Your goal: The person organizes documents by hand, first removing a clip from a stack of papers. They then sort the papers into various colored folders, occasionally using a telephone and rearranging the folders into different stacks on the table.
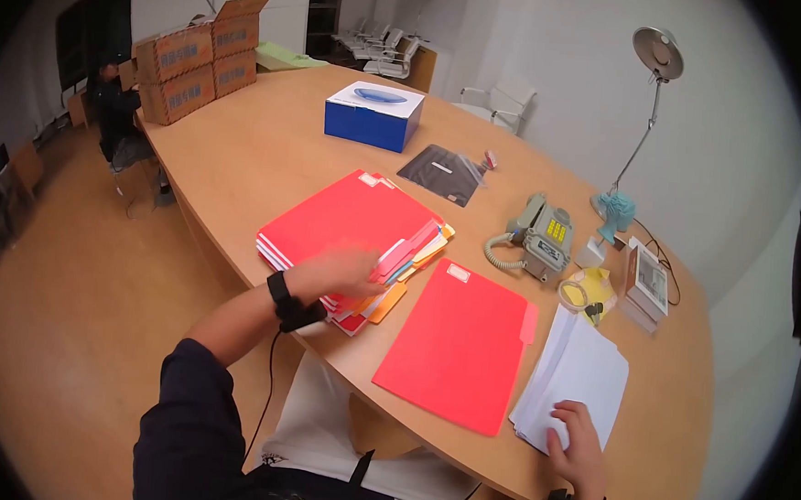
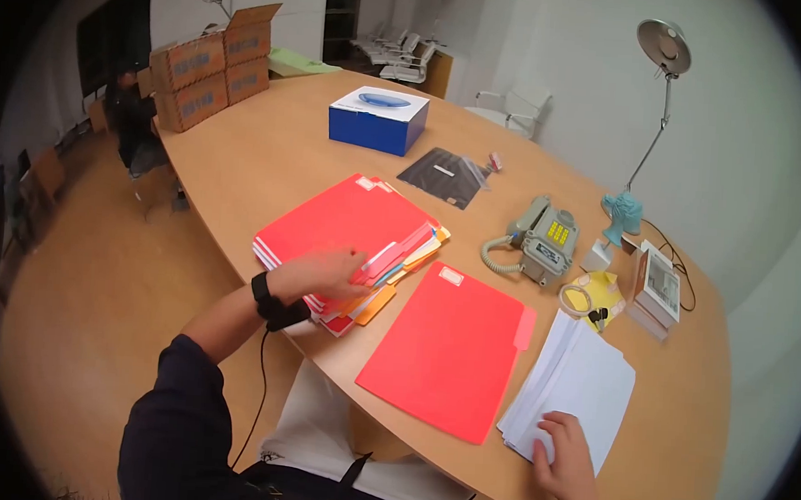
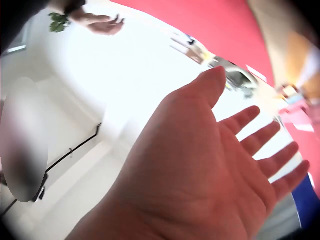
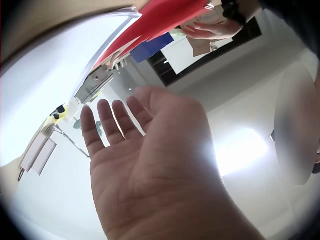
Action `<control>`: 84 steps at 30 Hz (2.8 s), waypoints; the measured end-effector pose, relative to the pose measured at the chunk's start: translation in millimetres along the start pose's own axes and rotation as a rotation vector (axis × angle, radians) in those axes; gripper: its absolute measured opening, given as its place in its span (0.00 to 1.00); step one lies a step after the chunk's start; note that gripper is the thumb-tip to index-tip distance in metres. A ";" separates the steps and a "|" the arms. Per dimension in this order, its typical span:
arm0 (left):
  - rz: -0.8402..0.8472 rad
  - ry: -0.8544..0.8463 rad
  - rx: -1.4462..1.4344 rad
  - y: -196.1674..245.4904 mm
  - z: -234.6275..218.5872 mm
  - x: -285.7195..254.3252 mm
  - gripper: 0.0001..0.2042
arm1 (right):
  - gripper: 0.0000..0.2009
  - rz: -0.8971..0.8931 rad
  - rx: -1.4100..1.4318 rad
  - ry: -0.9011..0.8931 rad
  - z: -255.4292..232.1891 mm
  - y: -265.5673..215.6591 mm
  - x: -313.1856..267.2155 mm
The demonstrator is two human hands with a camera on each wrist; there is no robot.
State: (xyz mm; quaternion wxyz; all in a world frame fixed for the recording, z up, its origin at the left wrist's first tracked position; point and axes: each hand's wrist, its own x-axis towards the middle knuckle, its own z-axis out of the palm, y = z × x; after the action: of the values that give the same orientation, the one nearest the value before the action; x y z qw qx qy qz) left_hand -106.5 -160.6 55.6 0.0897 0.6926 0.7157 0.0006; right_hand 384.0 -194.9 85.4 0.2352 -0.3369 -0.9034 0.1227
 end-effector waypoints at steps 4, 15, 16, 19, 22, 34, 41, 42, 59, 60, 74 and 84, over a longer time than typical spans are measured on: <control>-0.094 -0.016 0.151 -13.8 3.6 0.6 0.35 | 0.11 -0.223 0.013 -0.153 21.0 -15.7 38.2; 0.091 0.098 0.256 17.4 5.0 -39.1 0.39 | 0.08 -0.473 -0.011 -0.412 52.4 -41.5 132.2; 0.120 0.099 0.195 20.4 5.0 -43.5 0.38 | 0.08 -0.460 -0.007 -0.394 53.8 -45.5 138.9; 0.206 0.127 0.082 19.9 9.7 -48.3 0.29 | 0.08 -0.482 0.051 -0.366 59.8 -54.5 153.3; 0.176 0.072 0.100 19.0 0.0 -41.6 0.17 | 0.08 -0.534 0.060 -0.345 60.1 -57.2 158.5; 0.292 0.452 0.200 150.7 -29.6 -81.9 0.04 | 0.34 0.352 0.583 -0.423 38.9 -2.2 170.0; 0.500 0.245 0.127 217.0 -5.5 -66.6 0.09 | 0.18 0.487 1.194 -0.137 69.6 84.9 185.0; 0.487 0.107 0.118 223.1 -20.2 -66.0 0.14 | 0.18 0.488 1.198 -0.125 68.7 89.2 185.3; 0.380 0.366 -0.858 125.2 64.9 158.5 0.17 | 0.17 0.551 1.175 -0.325 60.4 87.4 177.0; 0.411 0.355 -0.906 123.0 67.8 156.8 0.16 | 0.17 0.567 1.177 -0.336 64.5 90.3 176.0; 0.403 0.328 -1.086 112.8 72.7 153.7 0.14 | 0.12 0.589 1.245 -0.289 73.0 127.6 176.9; 0.369 0.259 -1.359 108.7 71.5 156.4 0.06 | 0.21 0.376 0.549 0.216 90.6 128.6 182.0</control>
State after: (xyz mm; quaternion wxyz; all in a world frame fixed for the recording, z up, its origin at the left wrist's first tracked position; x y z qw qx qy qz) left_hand 6.7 -9.9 -21.1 0.4141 0.5876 0.4333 0.5436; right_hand 288.3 16.1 21.0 0.3845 -0.4327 -0.7286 0.3661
